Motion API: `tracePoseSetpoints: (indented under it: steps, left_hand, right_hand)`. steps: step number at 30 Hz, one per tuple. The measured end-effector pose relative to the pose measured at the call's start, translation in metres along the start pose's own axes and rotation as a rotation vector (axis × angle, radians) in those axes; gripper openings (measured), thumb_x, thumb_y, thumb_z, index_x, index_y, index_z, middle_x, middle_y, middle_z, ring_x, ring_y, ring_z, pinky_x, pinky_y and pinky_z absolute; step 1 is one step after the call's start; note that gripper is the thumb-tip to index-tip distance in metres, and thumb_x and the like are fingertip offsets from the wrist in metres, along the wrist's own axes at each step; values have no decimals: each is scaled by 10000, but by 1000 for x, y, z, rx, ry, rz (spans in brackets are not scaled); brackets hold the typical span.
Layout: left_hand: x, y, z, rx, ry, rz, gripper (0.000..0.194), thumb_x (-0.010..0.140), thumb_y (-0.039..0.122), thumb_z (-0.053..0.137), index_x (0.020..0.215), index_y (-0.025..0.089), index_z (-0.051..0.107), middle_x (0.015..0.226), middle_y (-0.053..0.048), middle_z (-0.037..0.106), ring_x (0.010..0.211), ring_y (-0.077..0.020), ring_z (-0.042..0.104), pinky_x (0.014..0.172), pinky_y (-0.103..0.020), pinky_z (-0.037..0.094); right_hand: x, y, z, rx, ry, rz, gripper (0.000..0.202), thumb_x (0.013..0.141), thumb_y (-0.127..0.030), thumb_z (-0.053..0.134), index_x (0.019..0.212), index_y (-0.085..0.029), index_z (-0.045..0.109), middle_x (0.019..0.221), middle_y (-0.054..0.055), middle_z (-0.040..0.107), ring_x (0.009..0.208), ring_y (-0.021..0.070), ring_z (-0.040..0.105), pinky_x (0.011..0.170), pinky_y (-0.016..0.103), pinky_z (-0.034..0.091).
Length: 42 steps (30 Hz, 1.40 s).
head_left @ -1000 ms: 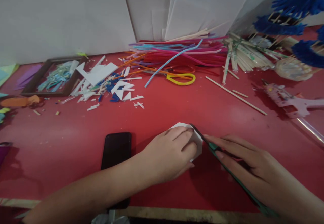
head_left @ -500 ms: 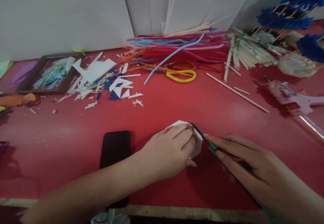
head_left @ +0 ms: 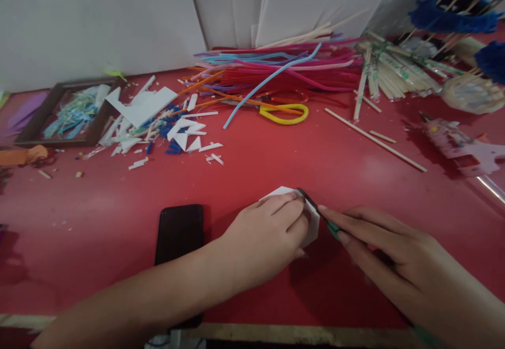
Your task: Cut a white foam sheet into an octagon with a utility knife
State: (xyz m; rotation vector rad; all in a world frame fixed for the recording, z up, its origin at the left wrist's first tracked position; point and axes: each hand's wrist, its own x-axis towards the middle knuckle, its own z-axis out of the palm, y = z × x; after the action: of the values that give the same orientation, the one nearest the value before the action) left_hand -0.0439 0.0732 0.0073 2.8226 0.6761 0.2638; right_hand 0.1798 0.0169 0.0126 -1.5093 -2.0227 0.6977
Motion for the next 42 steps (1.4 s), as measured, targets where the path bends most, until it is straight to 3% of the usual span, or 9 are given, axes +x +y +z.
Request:
tracePoseSetpoints:
  steps: [6,16,22,27,29,34,37,39,42]
  left_hand:
    - [1,2,2,45,25,-16,638,807,394,877,1259,14,636,1297,-193,685,1306,-318,620,1158,-415,511]
    - [-5,3,6,131,74,-25,615,849,460,838,1284,72,641,1314,-142,709,1295,-292,639,1113,-391,530]
    - [-5,5,7,147,75,-22,626,882,490,789,1305,58,629,1361,-161,688,1331,-288,615,1133,-399,510]
    - [-4,3,6,130,62,-22,701,809,457,868,1318,48,613,1335,-174,690,1332,-302,612,1135,-406,508]
    - [-3,1,3,116,55,-15,698,783,445,893,1299,61,622,1323,-170,692,1319,-303,620,1131,-401,509]
    - [-5,-5,-11,5,-3,-3,605,833,355,859,1309,82,602,1333,-166,680,1308,-302,618,1123,-431,510]
    - [-4,-5,-21,-68,-46,-16,527,870,327,815,1288,81,608,1340,-175,666,1293,-317,608,1096,-463,523]
    - [3,-3,-26,-86,-48,-28,429,904,347,777,1222,95,639,1318,-172,663,1234,-315,625,1058,-464,538]
    - [21,4,-26,-35,-45,-61,279,989,376,662,1088,115,676,1158,-145,691,1058,-290,661,908,-433,572]
  right_hand:
    - [4,0,2,26,-21,24,369,1012,-277,492,1269,-242,754,1050,112,775,922,207,775,745,284,642]
    - [-11,-8,4,-17,-29,56,410,1031,-253,448,1333,-203,721,993,124,770,857,201,778,683,273,647]
    - [-40,-8,0,-77,9,37,426,1037,-255,465,1415,-261,662,1049,85,787,958,182,783,753,222,643]
    - [-75,3,-1,-121,14,-55,579,1021,-226,479,1583,-363,455,1116,42,791,966,161,781,765,181,630]
    - [-85,8,1,-103,30,-40,583,1024,-236,470,1591,-369,443,1143,49,788,971,170,781,773,192,634]
    - [-89,15,-4,-34,78,112,459,984,-313,557,1426,-396,647,1134,57,795,943,225,790,697,253,666]
    - [-79,11,-10,75,151,256,347,914,-424,645,1240,-454,761,1007,46,805,808,260,785,588,318,671]
    - [-69,7,-11,233,262,460,278,841,-508,714,1094,-442,809,874,38,790,668,256,752,529,343,651]
    - [-49,0,-12,536,473,821,357,713,-552,807,1016,-363,801,690,23,738,509,223,677,448,328,589]
